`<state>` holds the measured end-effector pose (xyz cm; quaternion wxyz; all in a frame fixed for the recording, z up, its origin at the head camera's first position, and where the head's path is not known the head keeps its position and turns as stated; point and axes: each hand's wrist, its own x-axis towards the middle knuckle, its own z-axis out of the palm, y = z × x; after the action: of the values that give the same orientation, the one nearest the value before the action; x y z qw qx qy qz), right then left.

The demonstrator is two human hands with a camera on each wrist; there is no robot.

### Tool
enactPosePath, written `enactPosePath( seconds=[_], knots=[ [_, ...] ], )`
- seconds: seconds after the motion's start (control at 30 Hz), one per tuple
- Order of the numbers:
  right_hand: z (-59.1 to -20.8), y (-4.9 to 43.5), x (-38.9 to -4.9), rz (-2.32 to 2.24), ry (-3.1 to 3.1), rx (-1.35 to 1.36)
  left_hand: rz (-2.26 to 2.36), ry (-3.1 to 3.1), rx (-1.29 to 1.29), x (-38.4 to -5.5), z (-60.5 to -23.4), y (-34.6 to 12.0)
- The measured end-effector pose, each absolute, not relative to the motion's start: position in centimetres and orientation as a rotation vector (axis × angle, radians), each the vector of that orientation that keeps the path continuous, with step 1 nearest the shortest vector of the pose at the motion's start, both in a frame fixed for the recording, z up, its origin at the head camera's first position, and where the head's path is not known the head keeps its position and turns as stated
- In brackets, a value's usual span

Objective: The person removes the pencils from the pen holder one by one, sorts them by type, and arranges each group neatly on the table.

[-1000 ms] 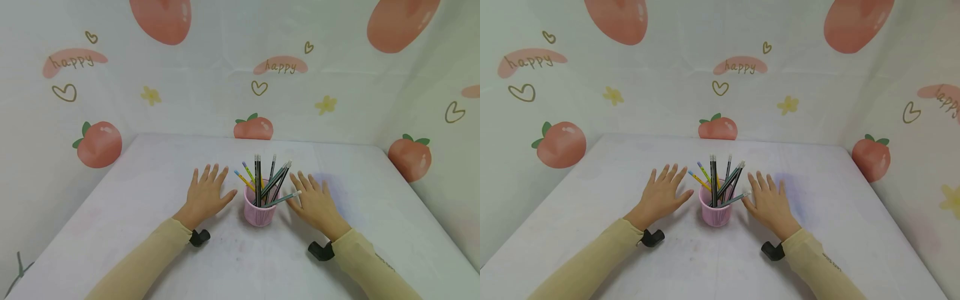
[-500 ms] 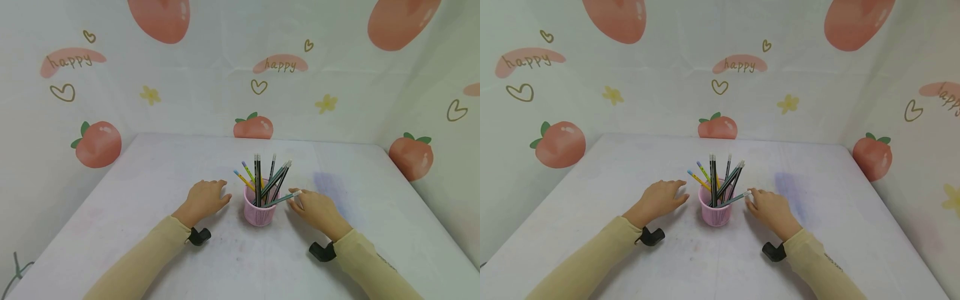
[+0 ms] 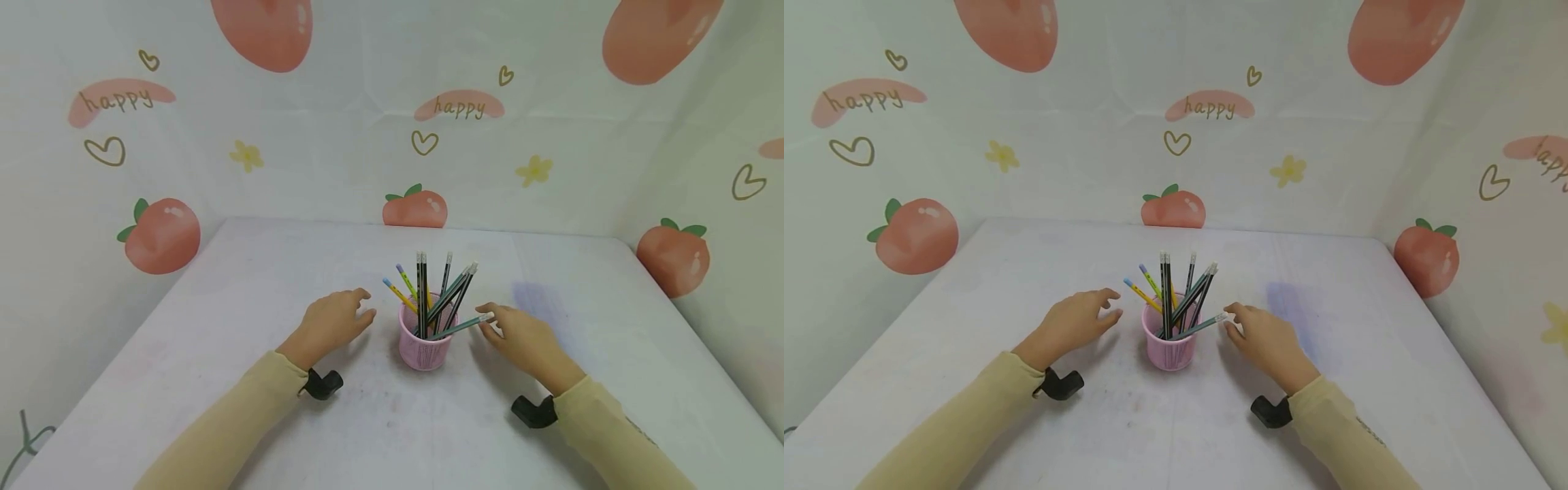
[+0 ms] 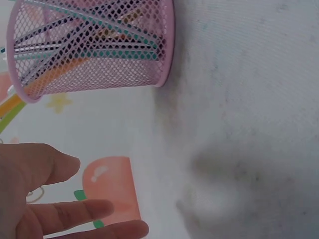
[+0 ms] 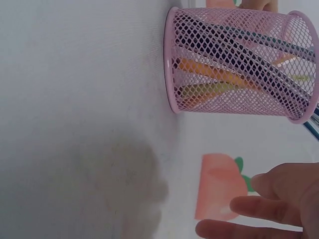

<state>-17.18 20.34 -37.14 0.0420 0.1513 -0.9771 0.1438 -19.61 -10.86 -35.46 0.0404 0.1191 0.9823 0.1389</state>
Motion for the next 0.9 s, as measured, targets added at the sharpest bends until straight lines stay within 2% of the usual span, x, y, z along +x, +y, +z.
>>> enactPosePath(
  seconds=[0.5, 0.9],
  knots=[
    [-36.7, 21.2, -16.8, 0.897, -2.936, 0.476, 1.056, 2.898, 0.416, -19.3, -33.8, -11.5],
    [-36.9, 21.5, -16.7, 1.158, -2.777, 0.544, 1.558, 2.687, 0.49, -19.5, -33.8, -11.4]
  ],
)
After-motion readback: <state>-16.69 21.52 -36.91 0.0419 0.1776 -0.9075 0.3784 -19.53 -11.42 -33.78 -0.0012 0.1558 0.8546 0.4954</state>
